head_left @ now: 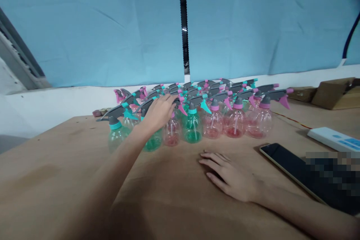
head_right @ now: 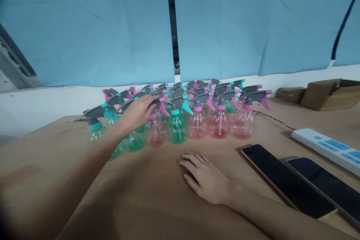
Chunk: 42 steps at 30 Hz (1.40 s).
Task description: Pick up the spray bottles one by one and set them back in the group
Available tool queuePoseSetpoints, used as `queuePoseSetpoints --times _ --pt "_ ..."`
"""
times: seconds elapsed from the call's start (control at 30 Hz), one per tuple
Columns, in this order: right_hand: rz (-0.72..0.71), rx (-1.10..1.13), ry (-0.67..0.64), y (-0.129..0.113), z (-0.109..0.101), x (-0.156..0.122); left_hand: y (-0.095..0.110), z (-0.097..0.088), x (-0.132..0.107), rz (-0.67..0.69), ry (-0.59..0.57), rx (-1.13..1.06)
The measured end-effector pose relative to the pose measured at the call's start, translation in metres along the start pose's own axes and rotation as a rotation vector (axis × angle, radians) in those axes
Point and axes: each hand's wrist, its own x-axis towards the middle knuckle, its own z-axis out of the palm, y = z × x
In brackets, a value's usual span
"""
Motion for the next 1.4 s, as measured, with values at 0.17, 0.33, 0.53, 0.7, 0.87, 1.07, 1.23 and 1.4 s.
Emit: queuePoseSetpoints --times 0.17,0.33,0.53,0.7,0.87,1.07,1.23,1.4 --pt "-0.009 0.011 -0.003 0.001 -0.001 0.0 -0.004 -0.017 -0.015 -0.034 0.033 -0.176" --pt "0.027 0.011 -0.003 -0.001 -0.002 0.001 0.022 -0.035 -0.038 -0.074 0.047 -0.349" --pt "0.006 0.033 -0.012 -0.002 -0.006 0.001 0.069 -0.033 -0.057 -0.25 0.141 -0.73" --pt "-0.006 0.045 -0.014 -0.001 -0.007 0.002 0.077 -0.002 -0.062 -0.494 0.25 -1.067" --pt "-0.018 0.038 -0.008 -0.001 -0.007 0.002 0.064 0.012 -0.057 -0.518 0.088 -1.329" --pt "-0.009 0.02 -0.024 0.0 -0.006 0.001 0.054 -0.007 -0.044 -0.21 -0.363 -1.423" --pt "-0.024 0.021 0.0 0.0 -0.006 0.002 0.057 0.006 -0.038 -0.278 -0.3 -1.575" --pt "-0.05 0.038 -0.012 0.003 -0.004 0.001 0.057 0.018 -0.037 -0.392 -0.214 -1.613"
